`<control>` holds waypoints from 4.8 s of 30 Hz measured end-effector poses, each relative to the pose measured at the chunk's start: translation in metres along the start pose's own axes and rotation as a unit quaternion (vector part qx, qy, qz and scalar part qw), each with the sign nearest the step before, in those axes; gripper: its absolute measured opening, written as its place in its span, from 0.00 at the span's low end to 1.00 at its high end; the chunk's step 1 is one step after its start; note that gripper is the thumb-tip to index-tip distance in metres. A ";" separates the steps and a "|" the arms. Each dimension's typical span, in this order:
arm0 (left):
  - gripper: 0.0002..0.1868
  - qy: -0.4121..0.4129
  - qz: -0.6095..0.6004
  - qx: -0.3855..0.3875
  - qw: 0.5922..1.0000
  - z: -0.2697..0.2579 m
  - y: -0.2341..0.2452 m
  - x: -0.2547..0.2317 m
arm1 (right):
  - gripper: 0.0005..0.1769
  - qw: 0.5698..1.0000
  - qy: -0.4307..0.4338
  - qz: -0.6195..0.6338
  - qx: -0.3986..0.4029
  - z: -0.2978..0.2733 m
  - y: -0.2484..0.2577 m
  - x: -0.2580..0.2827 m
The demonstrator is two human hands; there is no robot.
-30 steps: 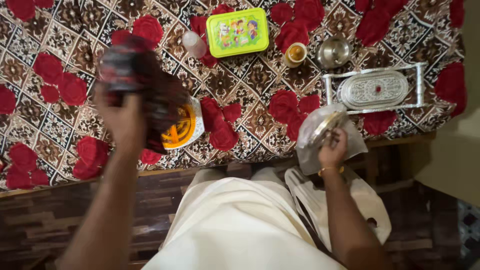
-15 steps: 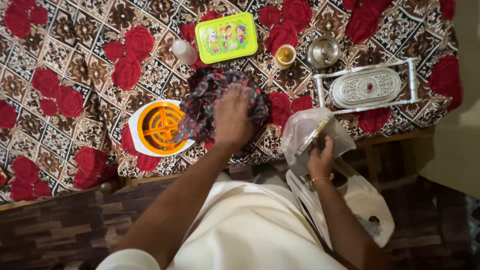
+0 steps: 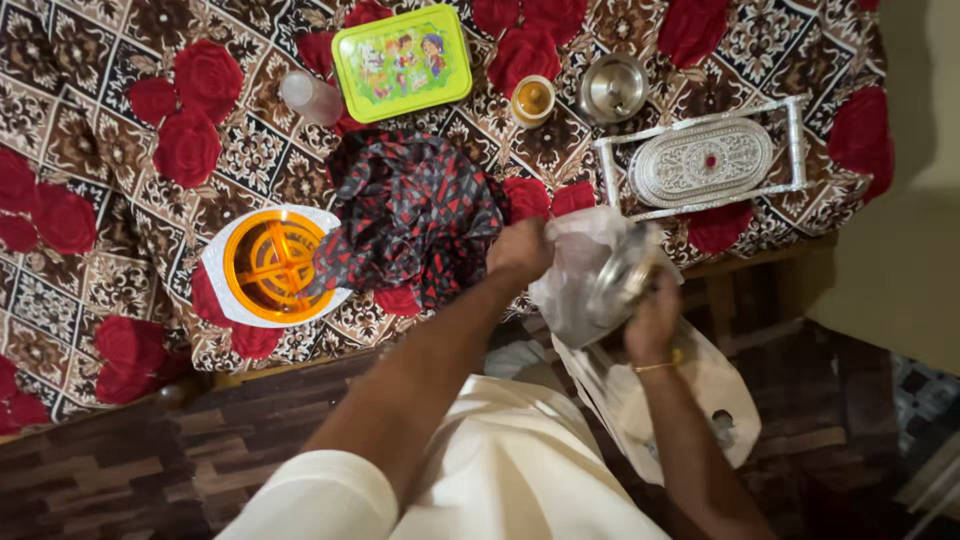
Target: The person wipes a silver plate and an orange plastic lid with a patterned cloth. They handle the items one at a time, turning them over to clean both sides before placing them back on the bed.
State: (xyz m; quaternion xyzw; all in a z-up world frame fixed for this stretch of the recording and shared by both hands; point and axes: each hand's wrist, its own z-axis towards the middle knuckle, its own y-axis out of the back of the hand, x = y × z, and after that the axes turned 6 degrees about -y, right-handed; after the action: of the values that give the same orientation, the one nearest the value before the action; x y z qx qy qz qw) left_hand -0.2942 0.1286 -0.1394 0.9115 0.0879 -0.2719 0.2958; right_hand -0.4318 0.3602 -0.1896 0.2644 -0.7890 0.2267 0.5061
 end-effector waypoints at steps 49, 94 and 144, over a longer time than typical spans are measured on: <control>0.19 -0.031 -0.295 -0.086 0.951 0.014 0.079 0.076 | 0.18 0.776 0.151 -0.612 -0.036 0.113 -0.094 0.085; 0.14 -0.088 -0.464 -0.218 0.854 -0.017 0.110 0.118 | 0.18 0.838 0.181 -0.509 0.072 0.023 -0.137 0.090; 0.18 -0.228 -0.758 -0.175 0.586 -0.209 0.306 0.147 | 0.24 0.687 0.500 -0.377 0.369 -0.129 -0.447 0.243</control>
State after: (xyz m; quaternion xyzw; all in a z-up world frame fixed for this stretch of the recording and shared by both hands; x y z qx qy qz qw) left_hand 0.0194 0.0040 0.0724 0.3534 0.7223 -0.5760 0.1472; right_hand -0.1399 0.0566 0.1232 0.5523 -0.1055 0.3886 0.7300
